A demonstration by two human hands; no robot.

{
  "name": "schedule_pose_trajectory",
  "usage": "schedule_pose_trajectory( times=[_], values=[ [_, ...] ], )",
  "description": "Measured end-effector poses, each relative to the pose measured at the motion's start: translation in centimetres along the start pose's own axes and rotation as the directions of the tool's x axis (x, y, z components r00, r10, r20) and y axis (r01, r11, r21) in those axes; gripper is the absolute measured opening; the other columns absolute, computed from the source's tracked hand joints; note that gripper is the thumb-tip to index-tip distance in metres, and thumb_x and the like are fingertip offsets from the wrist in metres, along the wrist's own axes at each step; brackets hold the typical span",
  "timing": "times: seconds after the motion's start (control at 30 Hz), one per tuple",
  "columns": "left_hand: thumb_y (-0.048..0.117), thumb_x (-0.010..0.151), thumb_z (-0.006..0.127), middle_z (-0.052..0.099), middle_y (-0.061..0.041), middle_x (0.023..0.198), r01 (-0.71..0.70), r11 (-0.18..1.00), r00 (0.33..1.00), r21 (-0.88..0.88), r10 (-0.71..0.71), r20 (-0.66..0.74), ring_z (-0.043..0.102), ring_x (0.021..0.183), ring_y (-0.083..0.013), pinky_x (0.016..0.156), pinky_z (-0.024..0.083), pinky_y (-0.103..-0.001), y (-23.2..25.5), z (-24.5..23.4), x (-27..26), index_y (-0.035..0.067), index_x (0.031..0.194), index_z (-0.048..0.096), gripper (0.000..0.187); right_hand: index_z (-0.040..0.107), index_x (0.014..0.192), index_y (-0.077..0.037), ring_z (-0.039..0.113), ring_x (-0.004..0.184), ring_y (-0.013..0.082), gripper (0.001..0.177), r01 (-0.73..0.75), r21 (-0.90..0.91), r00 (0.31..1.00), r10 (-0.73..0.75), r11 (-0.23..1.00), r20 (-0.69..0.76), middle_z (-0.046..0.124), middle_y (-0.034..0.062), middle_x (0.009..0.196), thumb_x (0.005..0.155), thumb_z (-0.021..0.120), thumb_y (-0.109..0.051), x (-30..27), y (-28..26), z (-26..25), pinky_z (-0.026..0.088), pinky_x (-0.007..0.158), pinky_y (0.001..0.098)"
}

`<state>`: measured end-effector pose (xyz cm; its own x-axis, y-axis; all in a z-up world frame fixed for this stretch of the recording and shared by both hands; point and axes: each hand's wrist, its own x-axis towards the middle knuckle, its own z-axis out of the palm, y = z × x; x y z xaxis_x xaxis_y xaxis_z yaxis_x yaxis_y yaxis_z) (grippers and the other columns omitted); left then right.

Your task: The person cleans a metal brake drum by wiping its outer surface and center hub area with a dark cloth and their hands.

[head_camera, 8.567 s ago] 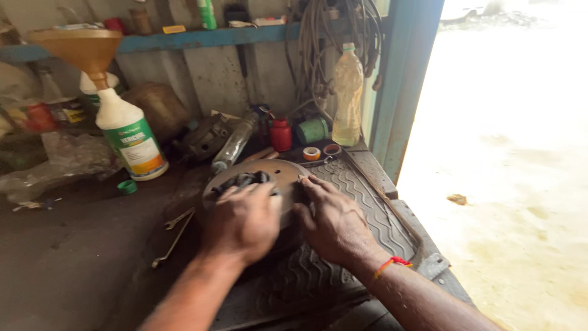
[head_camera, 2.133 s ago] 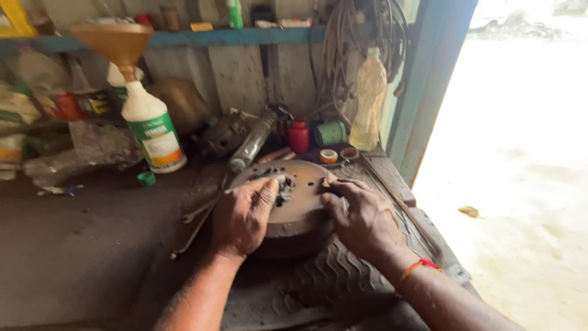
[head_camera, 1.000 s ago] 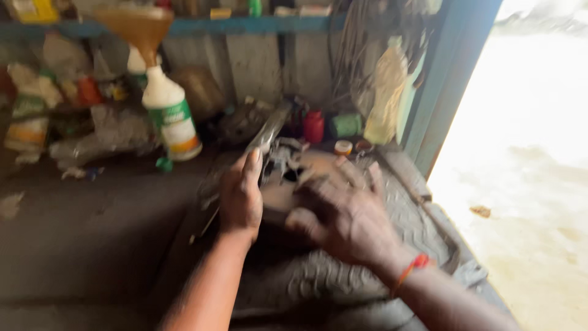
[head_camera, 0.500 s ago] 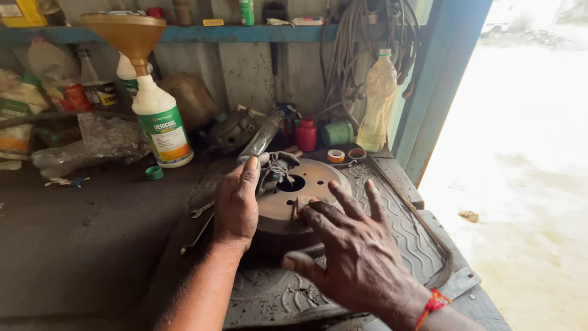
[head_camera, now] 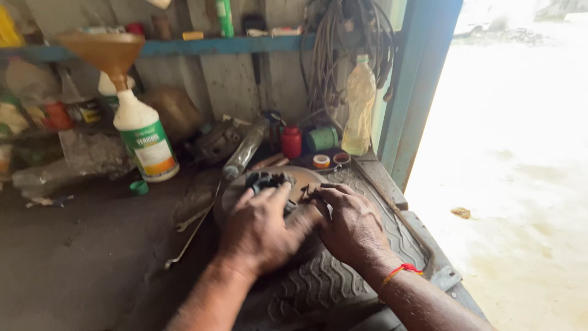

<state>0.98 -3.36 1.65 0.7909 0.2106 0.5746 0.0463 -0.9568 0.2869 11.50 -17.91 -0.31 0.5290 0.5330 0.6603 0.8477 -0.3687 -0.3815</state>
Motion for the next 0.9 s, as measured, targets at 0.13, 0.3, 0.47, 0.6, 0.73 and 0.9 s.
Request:
schedule_pose_trajectory(
  times=[0.13, 0.3, 0.47, 0.6, 0.73, 0.9],
  values=[
    [0.072, 0.085, 0.056, 0.051, -0.028, 0.143, 0.169, 0.981, 0.971, 0.093, -0.182, 0.157, 0.045, 0.139, -0.0383, 0.12, 0.022, -0.05, 1.6, 1.7, 0.4, -0.002, 0.148, 0.04, 0.099, 0.078, 0.102, -0.01, 0.072, 0.095, 0.034, 0.025, -0.113, 0.068, 0.992, 0.117, 0.991, -0.057, 0.076, 0.0132, 0.101, 0.08, 0.073, -0.021, 0.5, 1.4, 0.6, 0.056, 0.084, 0.0429],
    [0.076, 0.079, 0.062, 0.046, -0.03, 0.15, 0.186, 0.971, 0.966, 0.15, -0.208, 0.152, 0.039, 0.138, -0.0416, 0.117, 0.019, -0.051, 3.3, 2.0, 1.4, 0.0, 0.157, 0.029, 0.114, 0.076, 0.088, -0.007, 0.071, 0.089, 0.0375, 0.021, -0.178, 0.107, 0.973, 0.192, 0.978, -0.131, 0.074, 0.0156, 0.088, 0.086, 0.074, -0.028, 0.4, 3.4, 0.3, 0.054, 0.078, 0.047],
    [0.071, 0.064, 0.079, 0.045, -0.029, 0.149, 0.137, 0.957, 0.966, 0.257, -0.186, 0.179, 0.04, 0.14, -0.0433, 0.115, 0.02, -0.054, 4.1, 2.3, 1.9, 0.0, 0.154, 0.03, 0.124, 0.073, 0.087, -0.003, 0.068, 0.084, 0.0389, 0.023, -0.282, 0.163, 0.902, 0.319, 0.946, -0.29, 0.074, 0.018, 0.085, 0.093, 0.071, -0.025, 1.0, 6.7, 0.8, 0.051, 0.074, 0.0477],
    [0.07, 0.069, 0.079, 0.053, -0.023, 0.141, 0.112, 0.943, 0.943, 0.313, -0.201, 0.267, 0.049, 0.135, -0.0382, 0.119, 0.032, -0.048, 2.4, 2.4, 1.4, 0.009, 0.152, 0.035, 0.112, 0.068, 0.092, -0.001, 0.072, 0.071, 0.0197, 0.019, -0.432, 0.697, 0.79, 0.613, 0.573, -0.014, 0.077, 0.0101, 0.081, 0.098, 0.061, -0.017, 1.0, 8.5, 0.5, 0.058, 0.066, 0.0343],
    [0.069, 0.063, 0.081, 0.057, -0.021, 0.142, -0.121, 0.968, 0.962, 0.221, 0.06, 0.266, 0.052, 0.133, -0.0411, 0.112, 0.038, -0.049, -2.2, 0.1, 1.9, 0.014, 0.149, 0.044, 0.109, 0.063, 0.101, 0.002, 0.072, 0.067, 0.0193, 0.012, -0.378, 0.865, 0.773, 0.626, 0.329, 0.1, 0.074, 0.0122, 0.08, 0.098, 0.056, -0.008, 0.9, 8.2, -0.2, 0.06, 0.061, 0.033],
    [0.076, 0.064, 0.08, 0.047, -0.028, 0.151, -0.108, 0.929, 0.891, 0.354, -0.067, 0.449, 0.045, 0.136, -0.0446, 0.113, 0.034, -0.05, -2.2, -1.0, 3.5, 0.016, 0.16, 0.028, 0.125, 0.061, 0.111, -0.003, 0.07, 0.066, 0.0189, 0.015, -0.435, 0.837, 0.758, 0.637, 0.331, 0.141, 0.072, 0.0113, 0.085, 0.096, 0.055, -0.005, 1.2, 8.1, -0.4, 0.059, 0.057, 0.0346]
  ],
)
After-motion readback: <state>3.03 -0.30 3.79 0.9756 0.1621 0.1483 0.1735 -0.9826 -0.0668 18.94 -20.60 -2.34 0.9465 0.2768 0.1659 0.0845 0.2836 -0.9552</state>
